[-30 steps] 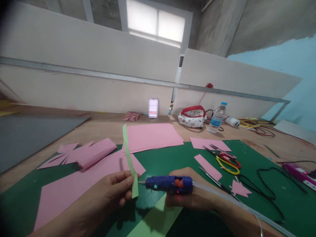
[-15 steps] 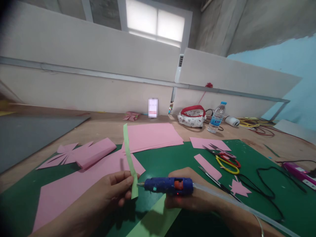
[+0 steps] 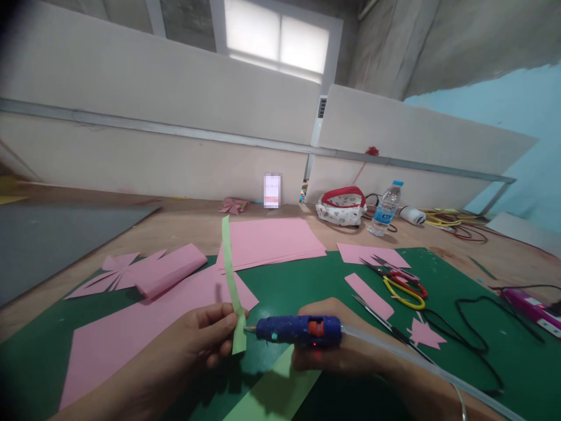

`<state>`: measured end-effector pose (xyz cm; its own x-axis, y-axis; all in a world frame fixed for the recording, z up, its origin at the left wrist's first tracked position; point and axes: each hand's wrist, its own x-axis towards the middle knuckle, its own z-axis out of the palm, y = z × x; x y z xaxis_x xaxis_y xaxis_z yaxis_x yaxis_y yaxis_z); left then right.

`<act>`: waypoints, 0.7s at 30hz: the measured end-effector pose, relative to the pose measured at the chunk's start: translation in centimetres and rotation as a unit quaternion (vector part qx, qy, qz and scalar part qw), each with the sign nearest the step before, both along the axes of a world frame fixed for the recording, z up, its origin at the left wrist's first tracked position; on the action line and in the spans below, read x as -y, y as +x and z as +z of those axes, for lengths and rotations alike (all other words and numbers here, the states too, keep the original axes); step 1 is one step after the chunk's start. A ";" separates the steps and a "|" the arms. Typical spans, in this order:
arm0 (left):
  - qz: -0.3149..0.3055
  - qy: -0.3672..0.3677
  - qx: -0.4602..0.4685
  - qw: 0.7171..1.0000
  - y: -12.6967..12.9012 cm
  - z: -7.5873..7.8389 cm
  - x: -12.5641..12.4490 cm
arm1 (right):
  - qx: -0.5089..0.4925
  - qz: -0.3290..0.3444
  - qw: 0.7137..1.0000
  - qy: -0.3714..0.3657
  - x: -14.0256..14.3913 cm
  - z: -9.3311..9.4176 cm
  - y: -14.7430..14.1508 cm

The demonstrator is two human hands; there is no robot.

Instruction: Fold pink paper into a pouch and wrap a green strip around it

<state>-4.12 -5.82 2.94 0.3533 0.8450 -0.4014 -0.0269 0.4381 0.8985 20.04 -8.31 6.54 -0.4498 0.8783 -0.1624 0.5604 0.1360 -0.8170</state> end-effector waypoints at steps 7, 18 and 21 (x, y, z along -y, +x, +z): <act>-0.013 0.004 -0.003 1.000 0.2 0.6 0.5 | -0.016 0.005 1.000 -0.005 -0.2 0.0 -0.2; -0.030 0.026 0.018 0.999 -0.1 -1.0 0.0 | -0.018 0.017 1.000 -0.004 -0.4 -0.5 0.1; -0.035 0.031 0.028 0.998 -0.1 -1.4 -0.2 | -0.022 0.018 0.999 -0.014 -0.4 -0.3 0.0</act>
